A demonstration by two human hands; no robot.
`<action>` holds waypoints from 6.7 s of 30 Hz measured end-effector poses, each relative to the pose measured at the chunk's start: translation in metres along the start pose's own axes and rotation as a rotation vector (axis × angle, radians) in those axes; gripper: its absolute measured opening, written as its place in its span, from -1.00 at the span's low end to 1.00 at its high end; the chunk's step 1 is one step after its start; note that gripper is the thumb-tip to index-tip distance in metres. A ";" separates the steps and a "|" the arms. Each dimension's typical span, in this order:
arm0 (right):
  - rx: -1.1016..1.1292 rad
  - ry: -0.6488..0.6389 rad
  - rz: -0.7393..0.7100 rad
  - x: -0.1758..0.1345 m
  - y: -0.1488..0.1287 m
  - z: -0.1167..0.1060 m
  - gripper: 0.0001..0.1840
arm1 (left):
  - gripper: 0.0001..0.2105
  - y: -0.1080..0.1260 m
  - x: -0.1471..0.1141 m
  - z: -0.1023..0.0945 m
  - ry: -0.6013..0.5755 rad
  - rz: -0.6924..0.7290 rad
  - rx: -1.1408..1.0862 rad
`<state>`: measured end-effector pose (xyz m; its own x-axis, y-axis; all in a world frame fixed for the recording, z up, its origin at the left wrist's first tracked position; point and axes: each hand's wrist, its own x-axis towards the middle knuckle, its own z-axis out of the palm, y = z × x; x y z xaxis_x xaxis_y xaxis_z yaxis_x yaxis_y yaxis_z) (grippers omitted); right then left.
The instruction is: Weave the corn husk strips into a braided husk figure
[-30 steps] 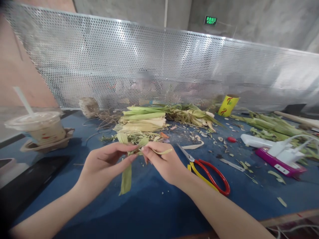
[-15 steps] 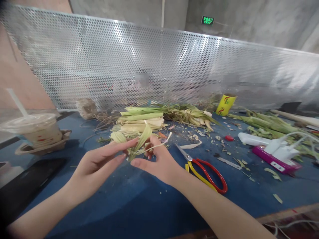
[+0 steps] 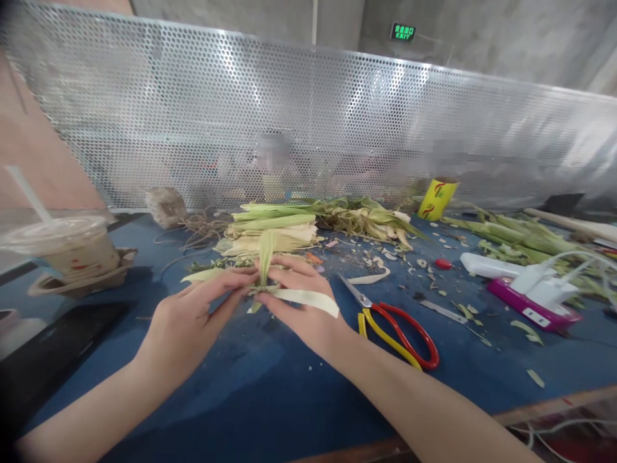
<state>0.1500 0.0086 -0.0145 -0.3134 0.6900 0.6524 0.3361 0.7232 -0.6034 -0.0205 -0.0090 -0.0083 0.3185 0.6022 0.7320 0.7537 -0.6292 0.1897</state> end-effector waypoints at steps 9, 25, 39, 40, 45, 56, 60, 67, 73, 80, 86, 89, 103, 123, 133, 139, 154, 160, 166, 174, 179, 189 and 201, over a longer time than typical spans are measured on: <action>-0.062 0.066 -0.005 -0.001 0.005 0.004 -0.97 | -0.83 -0.004 0.001 -0.001 -0.146 0.149 0.226; 0.333 0.050 0.393 0.002 0.004 0.006 -0.83 | -0.81 -0.001 0.009 -0.009 -0.176 0.160 0.135; 0.505 -0.010 0.488 0.000 0.007 0.006 -0.83 | -0.77 -0.006 0.009 -0.009 -0.170 0.254 0.133; 0.519 -0.020 0.494 0.000 0.008 0.006 -0.83 | -0.78 -0.007 0.009 -0.009 -0.159 0.250 0.130; 0.611 -0.036 0.518 0.002 0.009 0.005 -0.80 | -0.70 0.001 0.006 -0.007 -0.096 0.017 -0.002; 0.156 -0.021 0.207 -0.001 0.002 0.004 -0.84 | -0.22 0.013 -0.002 -0.001 -0.093 -0.197 -0.120; 0.130 0.026 0.203 -0.002 0.001 0.005 -0.85 | -0.23 0.015 -0.002 -0.004 -0.130 -0.190 -0.147; 0.337 0.072 0.384 0.000 0.001 0.007 -0.82 | -0.32 0.020 0.001 -0.007 -0.243 -0.293 -0.282; 0.771 -0.052 0.459 0.002 0.012 0.005 -0.78 | -0.79 0.016 -0.002 -0.003 -0.138 -0.405 -0.353; 0.728 -0.050 0.390 0.001 0.017 0.004 -0.81 | -0.87 0.014 0.001 0.003 -0.262 -0.588 -0.639; 0.633 -0.011 0.385 -0.001 0.011 0.005 -0.88 | -0.70 0.019 0.002 0.009 -0.234 -0.794 -1.059; 0.697 0.014 0.342 -0.003 0.010 0.007 -0.93 | -0.74 0.022 0.002 0.011 -0.259 -0.893 -1.309; 0.797 0.147 0.450 -0.004 0.007 0.016 -0.96 | -0.86 0.019 0.008 -0.001 -0.331 -0.694 -1.060; 0.632 -0.106 0.424 -0.002 0.013 0.004 -0.81 | -0.88 0.015 0.006 0.009 -0.308 -0.739 -1.166; 0.690 -0.014 0.453 0.003 0.011 -0.003 -0.80 | -0.83 0.012 0.007 0.009 -0.341 -0.668 -1.133; 0.700 0.008 0.438 0.005 0.011 -0.005 -0.82 | -0.89 0.011 0.011 0.005 -0.284 -0.713 -1.166; 0.732 -0.110 0.385 0.001 0.008 0.001 -0.77 | -0.86 0.011 0.012 0.002 -0.251 -0.762 -1.115; 0.633 -0.145 0.383 -0.001 0.009 -0.002 -0.74 | -0.70 0.012 0.012 0.000 -0.224 -0.756 -1.009; 0.584 -0.162 0.365 -0.001 0.005 -0.001 -0.77 | -0.83 0.012 0.014 -0.001 -0.127 -0.828 -1.162; 0.637 -0.136 0.388 -0.004 -0.002 0.016 -0.61 | -0.62 0.020 0.011 0.002 -0.277 -0.772 -1.272; 0.327 0.034 0.265 -0.002 -0.002 0.012 -0.90 | -0.61 0.020 0.011 0.004 -0.341 -0.775 -1.242; 0.459 0.078 0.247 -0.006 -0.001 0.016 -0.83 | -0.69 0.018 0.008 0.004 -0.349 -0.815 -1.139; 0.739 -0.014 0.453 -0.005 0.002 0.014 -0.84 | -0.92 0.015 0.008 0.005 -0.466 -0.695 -1.087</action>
<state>0.1403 0.0074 -0.0253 -0.3014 0.9131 0.2747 -0.2308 0.2097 -0.9501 -0.0043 -0.0112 -0.0030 0.3882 0.9210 0.0319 0.0788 -0.0677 0.9946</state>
